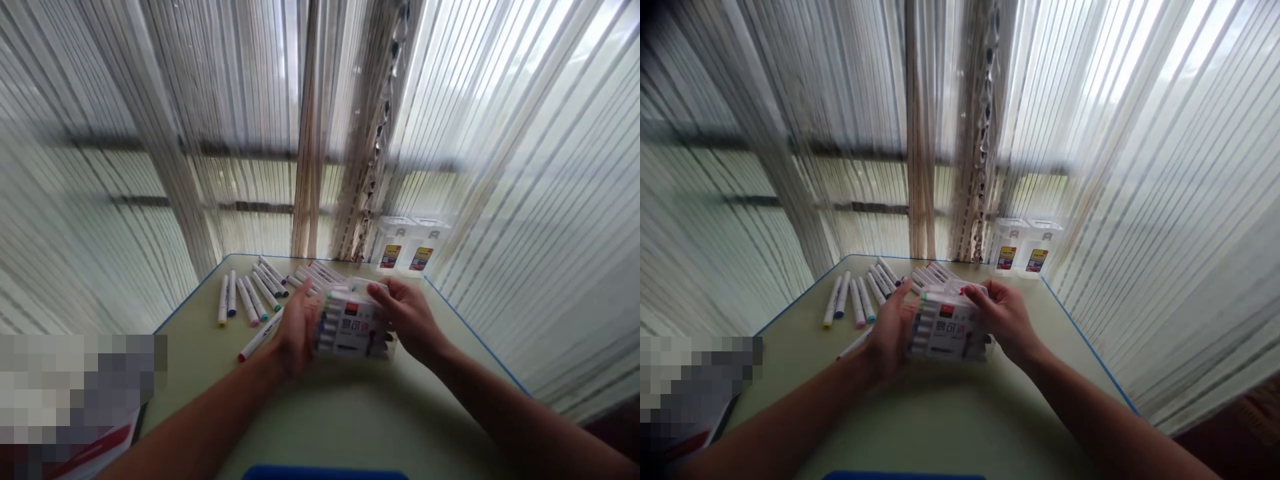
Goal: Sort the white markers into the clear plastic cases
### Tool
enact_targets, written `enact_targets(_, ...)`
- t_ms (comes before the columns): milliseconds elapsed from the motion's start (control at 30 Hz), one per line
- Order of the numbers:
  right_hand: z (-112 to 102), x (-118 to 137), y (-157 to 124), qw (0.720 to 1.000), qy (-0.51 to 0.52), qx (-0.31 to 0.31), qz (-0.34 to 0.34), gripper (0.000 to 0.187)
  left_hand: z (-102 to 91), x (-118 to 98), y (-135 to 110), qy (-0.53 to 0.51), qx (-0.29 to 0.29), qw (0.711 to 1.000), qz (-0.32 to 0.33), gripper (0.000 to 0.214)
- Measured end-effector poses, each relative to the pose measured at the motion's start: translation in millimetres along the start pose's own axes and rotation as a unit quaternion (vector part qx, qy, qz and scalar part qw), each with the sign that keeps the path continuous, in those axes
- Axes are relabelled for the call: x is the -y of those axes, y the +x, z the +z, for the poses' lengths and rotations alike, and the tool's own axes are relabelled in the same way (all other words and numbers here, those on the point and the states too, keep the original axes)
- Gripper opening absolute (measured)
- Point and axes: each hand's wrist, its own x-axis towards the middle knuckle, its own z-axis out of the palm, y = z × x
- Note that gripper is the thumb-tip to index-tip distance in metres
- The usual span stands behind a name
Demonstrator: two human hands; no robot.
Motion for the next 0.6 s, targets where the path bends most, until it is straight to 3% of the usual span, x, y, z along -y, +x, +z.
enact_targets(167,-3,-7,10,0.998,-0.002,-0.059,0.027,0.044,-0.4,7,0,0.167,-0.075,0.980,0.083,0.039)
enact_targets(333,1,-8,6,0.988,0.142,0.036,0.042,0.037,-3.6,15,4,0.113,-0.179,0.972,0.103,0.040)
enact_targets(433,4,-11,2,0.989,0.114,0.086,0.028,0.037,-4.3,11,4,0.077,-0.229,0.966,0.096,0.040)
enact_targets(500,5,-14,-1,0.992,0.079,0.099,0.029,0.039,-4.6,7,3,0.061,-0.232,0.967,0.081,0.042)
enact_targets(600,5,-17,-3,0.994,0.065,0.080,0.034,0.043,-5.2,3,0,0.050,-0.193,0.979,0.041,0.048)
